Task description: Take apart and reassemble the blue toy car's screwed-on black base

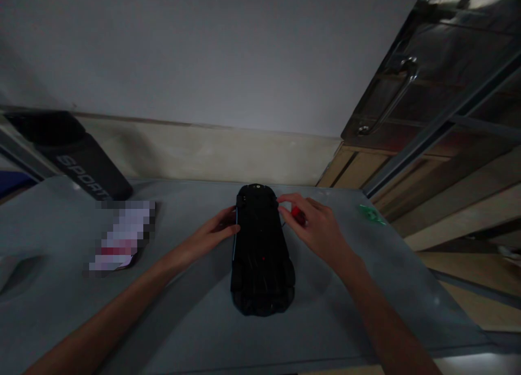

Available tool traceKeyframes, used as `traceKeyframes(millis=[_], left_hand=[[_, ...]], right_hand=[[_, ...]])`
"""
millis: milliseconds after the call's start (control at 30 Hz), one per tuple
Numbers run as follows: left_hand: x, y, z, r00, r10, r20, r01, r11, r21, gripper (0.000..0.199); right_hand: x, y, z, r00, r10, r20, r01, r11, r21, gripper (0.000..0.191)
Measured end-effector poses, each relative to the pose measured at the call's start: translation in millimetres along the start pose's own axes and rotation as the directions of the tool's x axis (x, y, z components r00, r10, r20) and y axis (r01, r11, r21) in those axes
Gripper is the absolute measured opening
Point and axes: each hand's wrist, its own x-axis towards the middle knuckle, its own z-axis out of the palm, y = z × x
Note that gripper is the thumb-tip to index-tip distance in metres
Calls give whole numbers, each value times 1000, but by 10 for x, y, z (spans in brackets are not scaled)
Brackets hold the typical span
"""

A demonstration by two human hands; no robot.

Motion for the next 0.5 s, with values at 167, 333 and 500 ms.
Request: traceKeyframes(millis=[167,333,500], left_hand=[[-8,55,16,998,-62,-29,62,998,6,83],[-12,50,17,997,-76,-27,76,997,3,90],[-32,79,16,996,-89,-17,89,996,-7,83]], right_hand=[[-3,-8,-54,1000,-14,20,13,999,46,32],[6,15,15,1000,1,10,-1,998,65,29],[-4,7,79,996,81,-45,-82,996,-19,22]])
